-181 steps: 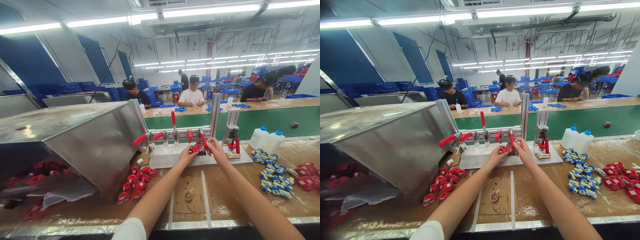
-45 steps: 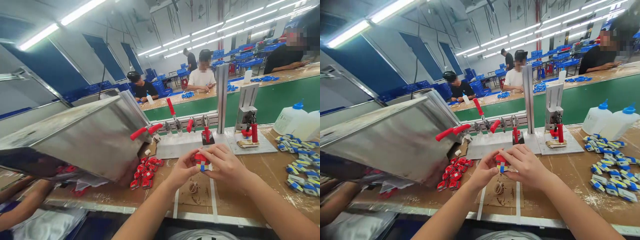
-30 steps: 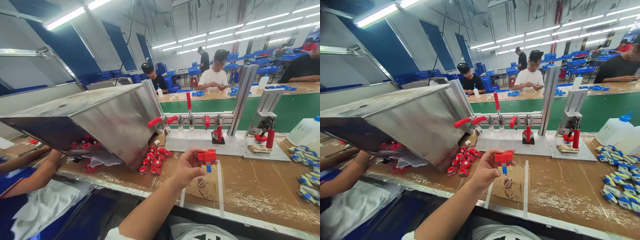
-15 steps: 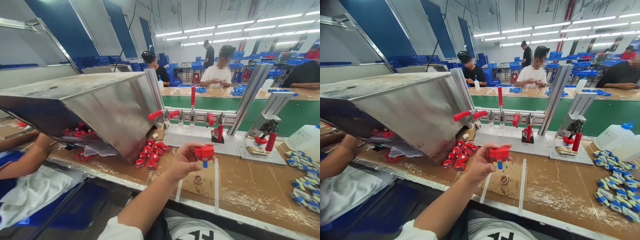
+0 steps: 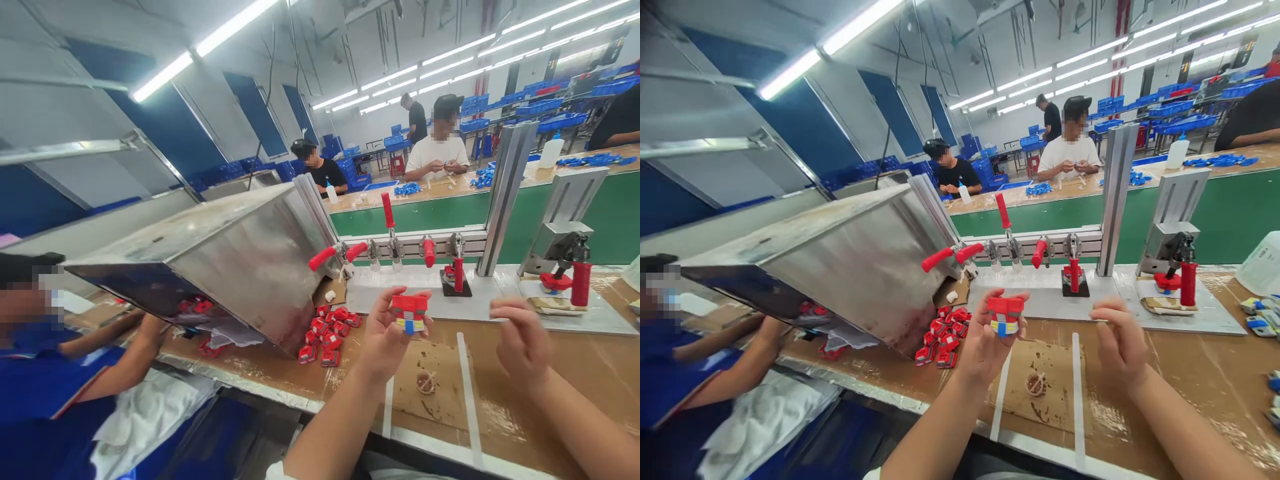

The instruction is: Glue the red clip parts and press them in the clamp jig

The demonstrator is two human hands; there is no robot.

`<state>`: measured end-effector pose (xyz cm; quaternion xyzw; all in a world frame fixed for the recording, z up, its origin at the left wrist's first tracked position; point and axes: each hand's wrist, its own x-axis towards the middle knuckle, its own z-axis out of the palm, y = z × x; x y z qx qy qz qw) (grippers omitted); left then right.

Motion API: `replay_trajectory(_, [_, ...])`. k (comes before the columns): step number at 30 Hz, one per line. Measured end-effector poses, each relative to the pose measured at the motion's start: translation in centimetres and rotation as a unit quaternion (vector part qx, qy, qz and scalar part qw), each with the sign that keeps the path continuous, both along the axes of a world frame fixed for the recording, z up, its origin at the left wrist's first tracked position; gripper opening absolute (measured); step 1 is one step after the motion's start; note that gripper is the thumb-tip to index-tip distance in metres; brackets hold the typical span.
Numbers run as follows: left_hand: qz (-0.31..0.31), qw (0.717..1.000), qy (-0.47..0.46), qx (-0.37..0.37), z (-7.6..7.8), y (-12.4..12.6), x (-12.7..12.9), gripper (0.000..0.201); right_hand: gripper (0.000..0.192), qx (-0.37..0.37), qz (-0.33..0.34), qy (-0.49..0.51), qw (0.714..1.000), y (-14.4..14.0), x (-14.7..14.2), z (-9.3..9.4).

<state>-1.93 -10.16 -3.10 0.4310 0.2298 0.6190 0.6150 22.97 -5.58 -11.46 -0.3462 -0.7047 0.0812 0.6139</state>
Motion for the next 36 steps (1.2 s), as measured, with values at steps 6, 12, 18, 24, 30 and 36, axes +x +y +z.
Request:
replay_trajectory(6, [0.048,0.993,-0.051,-0.092,-0.4,-0.1,-0.5,0.062,0.037,-0.249,0.041,-0.016,0.968,3.9,-1.0,-3.3])
replay_trajectory(12, [0.058,0.995,-0.044,-0.072,-0.1,-0.4,-0.3,0.042,0.045,-0.296,0.105,-0.024,0.949,4.3,-1.1,-4.1])
replay_trajectory(18, [0.071,0.995,0.032,-0.059,1.6,-0.1,0.6,0.042,0.044,-0.309,0.155,-0.064,0.936,4.0,-1.5,-4.1])
replay_trajectory(24, [0.098,0.993,0.05,-0.043,1.9,0.6,0.2,0.048,0.044,-0.317,0.173,-0.092,0.928,4.0,-1.6,-4.2])
replay_trajectory(30, [0.136,0.99,0.008,-0.028,2.3,1.1,-1.1,0.043,0.045,-0.322,0.181,-0.109,0.923,4.0,-1.6,-3.8])
replay_trajectory(36, [0.169,0.981,0.084,-0.033,0.8,2.8,-2.2,0.05,0.041,-0.307,0.186,-0.119,0.926,4.1,-1.7,-3.9])
